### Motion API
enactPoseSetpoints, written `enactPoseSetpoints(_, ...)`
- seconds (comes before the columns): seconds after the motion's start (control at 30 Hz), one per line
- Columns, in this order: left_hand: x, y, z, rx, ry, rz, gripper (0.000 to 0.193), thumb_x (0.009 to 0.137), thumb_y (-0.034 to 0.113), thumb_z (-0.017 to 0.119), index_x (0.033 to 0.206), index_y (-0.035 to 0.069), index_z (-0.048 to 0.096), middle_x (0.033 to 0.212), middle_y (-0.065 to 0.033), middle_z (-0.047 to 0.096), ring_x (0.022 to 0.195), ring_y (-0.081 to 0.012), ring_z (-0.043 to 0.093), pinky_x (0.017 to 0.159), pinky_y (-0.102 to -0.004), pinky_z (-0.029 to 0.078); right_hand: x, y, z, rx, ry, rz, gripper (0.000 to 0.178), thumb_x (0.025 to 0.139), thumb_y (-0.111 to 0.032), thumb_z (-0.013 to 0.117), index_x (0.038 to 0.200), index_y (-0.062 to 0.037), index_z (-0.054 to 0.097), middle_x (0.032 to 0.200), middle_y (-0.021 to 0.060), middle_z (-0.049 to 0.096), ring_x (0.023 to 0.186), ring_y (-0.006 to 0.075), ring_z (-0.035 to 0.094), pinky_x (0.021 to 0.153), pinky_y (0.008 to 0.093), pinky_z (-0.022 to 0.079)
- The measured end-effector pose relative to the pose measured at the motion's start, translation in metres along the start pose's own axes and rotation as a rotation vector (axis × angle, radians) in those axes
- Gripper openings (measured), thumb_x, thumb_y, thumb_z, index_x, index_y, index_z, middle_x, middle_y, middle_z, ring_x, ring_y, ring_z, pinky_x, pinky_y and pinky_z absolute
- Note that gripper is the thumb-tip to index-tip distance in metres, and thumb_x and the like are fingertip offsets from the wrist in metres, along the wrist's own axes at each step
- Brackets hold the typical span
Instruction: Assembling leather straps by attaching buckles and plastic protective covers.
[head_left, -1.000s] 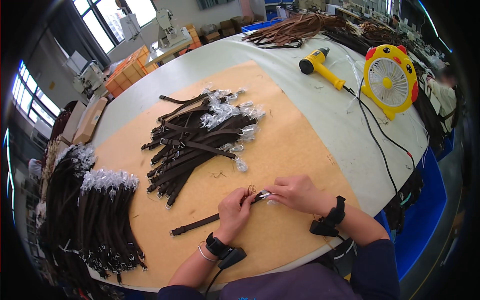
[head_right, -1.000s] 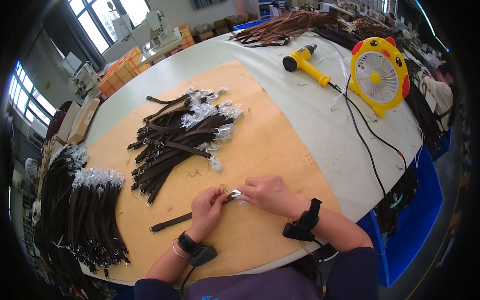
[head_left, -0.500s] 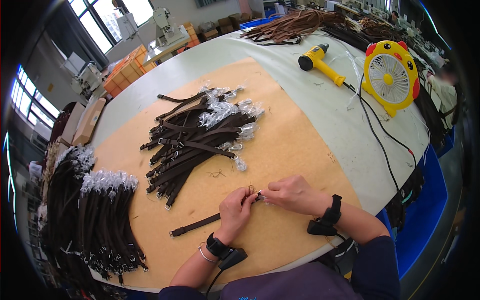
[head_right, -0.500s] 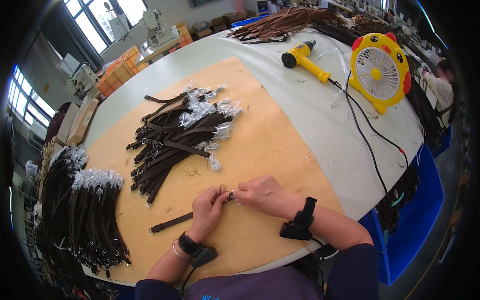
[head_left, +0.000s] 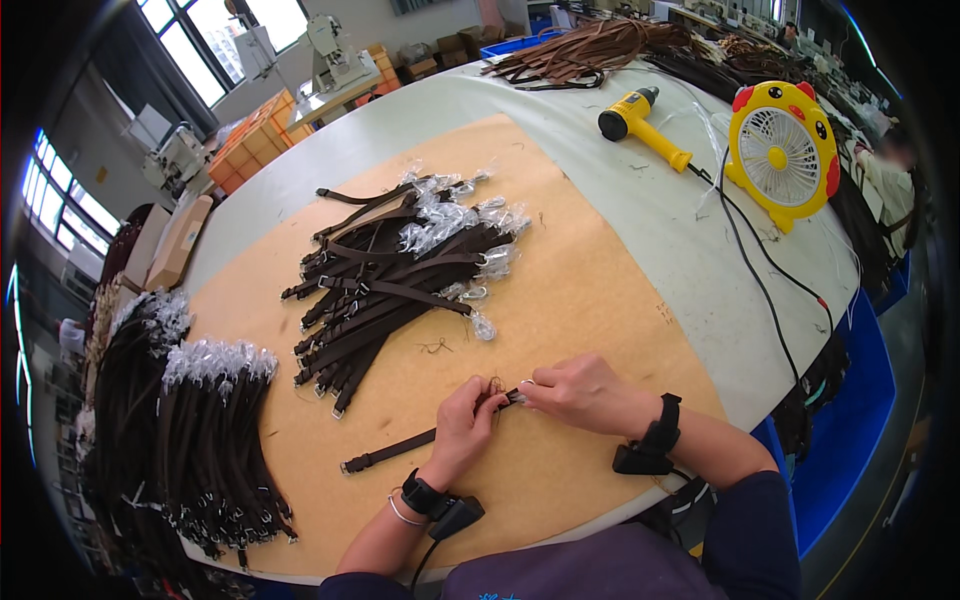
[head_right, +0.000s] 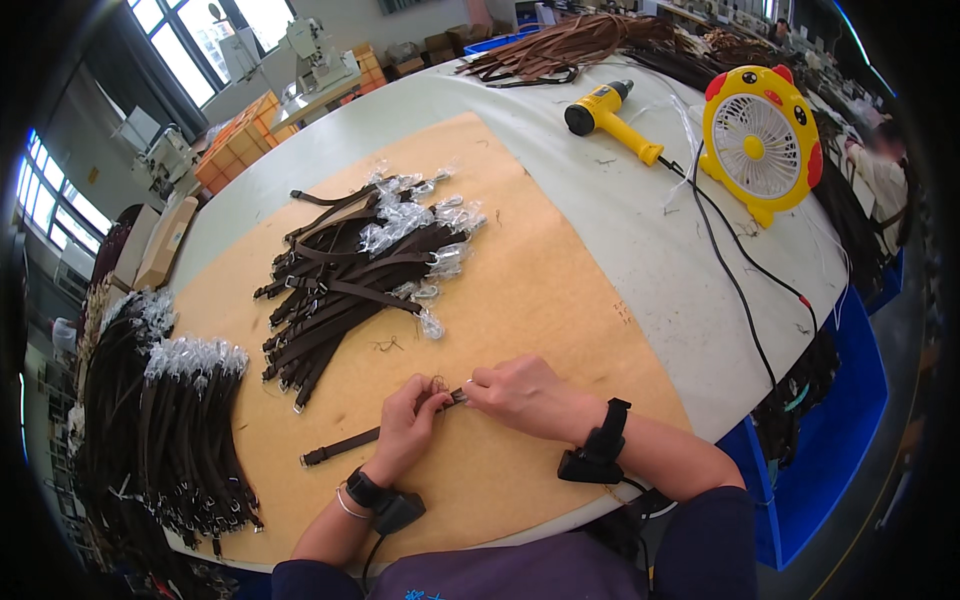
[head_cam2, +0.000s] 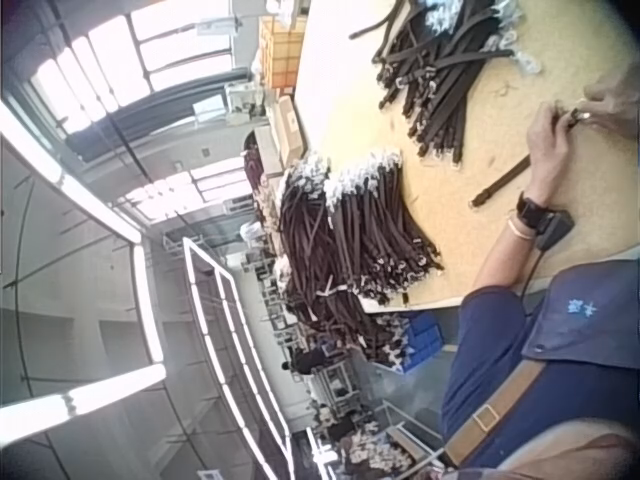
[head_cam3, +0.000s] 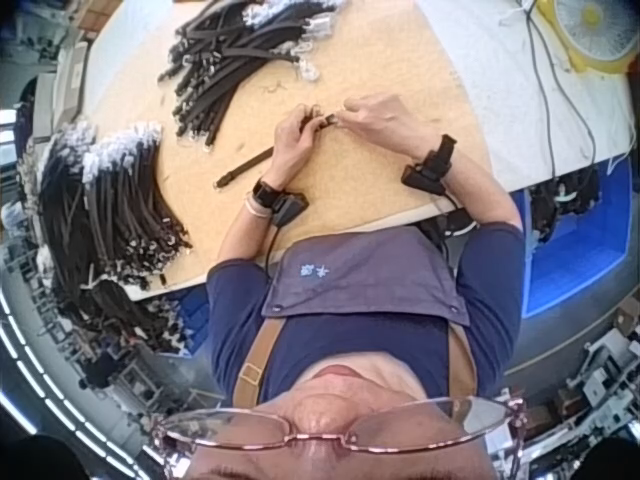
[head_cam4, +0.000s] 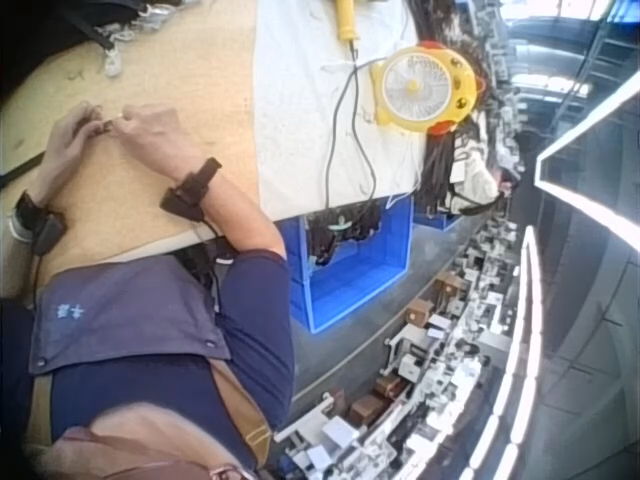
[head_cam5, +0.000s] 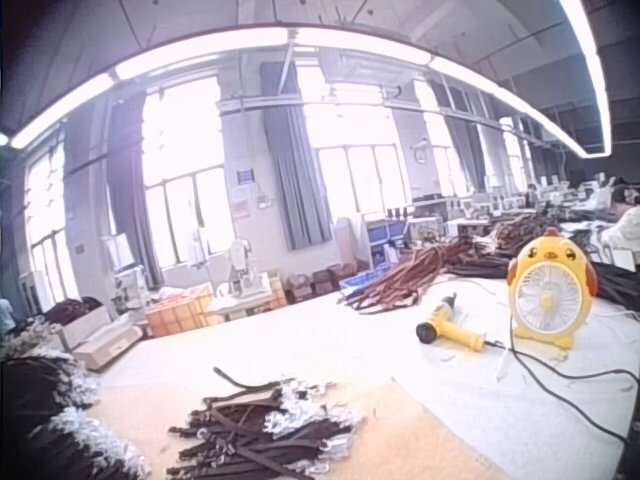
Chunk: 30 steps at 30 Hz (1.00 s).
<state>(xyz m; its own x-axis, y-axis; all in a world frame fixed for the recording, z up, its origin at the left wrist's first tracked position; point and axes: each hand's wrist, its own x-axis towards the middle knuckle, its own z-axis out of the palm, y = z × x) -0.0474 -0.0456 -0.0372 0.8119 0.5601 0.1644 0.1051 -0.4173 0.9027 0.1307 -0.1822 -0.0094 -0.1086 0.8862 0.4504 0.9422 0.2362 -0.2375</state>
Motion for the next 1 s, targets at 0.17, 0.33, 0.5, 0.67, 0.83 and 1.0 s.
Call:
enactPoseSetpoints(0.17, 0.0, 0.002, -0.001, 0.005, -0.017, -0.016, 0.01, 0.092, -0.002, 0.064, 0.088, -0.003, 0.054, 0.081, -0.0136, 0.064, 0.072, -0.0213, 0.064, 0.068, -0.0311, 0.05, 0.0, -0.001, -0.001, -0.003, -0.004, 0.017, 0.018, 0.082, -0.02, 0.075, 0.094, -0.0094, 0.067, 0.073, 0.0031, 0.057, 0.062, 0.0212, 0.064, 0.052, 0.0351, 0.049)
enactPoseSetpoints(0.33, 0.004, 0.007, -0.004, -0.122, -0.022, -0.07, 0.009, 0.094, -0.003, 0.061, 0.088, -0.003, 0.054, 0.079, -0.01, 0.064, 0.077, -0.0154, 0.065, 0.071, -0.0288, 0.052, -0.002, 0.001, 0.006, 0.028, -0.032, 0.053, 0.017, 0.085, -0.021, 0.074, 0.096, -0.009, 0.069, 0.076, 0.0043, 0.061, 0.065, 0.0227, 0.065, 0.054, 0.0354, 0.051)
enactPoseSetpoints(0.5, 0.037, -0.002, -0.048, 0.341, 0.01, 0.048, 0.008, 0.09, 0.001, 0.066, 0.093, -0.002, 0.06, 0.088, -0.012, 0.066, 0.081, -0.0263, 0.067, 0.075, -0.0339, 0.054, -0.013, 0.012, 0.012, 0.336, 0.034, 0.371, 0.026, 0.089, -0.025, 0.073, 0.11, -0.0102, 0.072, 0.089, 0.0066, 0.07, 0.074, 0.0257, 0.068, 0.064, 0.0352, 0.054)
enactPoseSetpoints(0.67, 0.048, -0.017, -0.069, 0.671, 0.016, 0.364, 0.022, 0.082, 0.008, 0.073, 0.1, 0.003, 0.062, 0.107, -0.0109, 0.063, 0.101, -0.0343, 0.06, 0.084, -0.0404, 0.05, -0.007, 0.009, 0.01, 0.396, 0.025, 0.4, 0.034, 0.088, -0.037, 0.074, 0.11, -0.012, 0.071, 0.096, 0.0078, 0.071, 0.083, 0.026, 0.07, 0.071, 0.037, 0.055)
enactPoseSetpoints(0.83, 0.043, -0.003, -0.069, 0.852, 0.157, 0.392, 0.032, 0.08, 0.01, 0.077, 0.108, 0.006, 0.063, 0.112, -0.0102, 0.06, 0.104, -0.032, 0.057, 0.086, -0.0404, 0.048, -0.008, 0.007, 0.005, 0.378, -0.085, 0.403, 0.034, 0.087, -0.035, 0.074, 0.111, -0.0111, 0.07, 0.097, 0.0078, 0.071, 0.087, 0.0266, 0.07, 0.073, 0.0375, 0.055)
enactPoseSetpoints(1.0, 0.027, 0.02, -0.04, 0.501, -0.185, 0.345, 0.025, 0.08, 0.012, 0.078, 0.102, 0.008, 0.065, 0.101, -0.0091, 0.06, 0.097, -0.0289, 0.06, 0.082, -0.0391, 0.05, -0.01, 0.012, 0.009, 0.365, -0.081, 0.404, 0.038, 0.085, -0.032, 0.077, 0.117, -0.012, 0.07, 0.102, 0.0074, 0.071, 0.088, 0.026, 0.07, 0.075, 0.0351, 0.055)
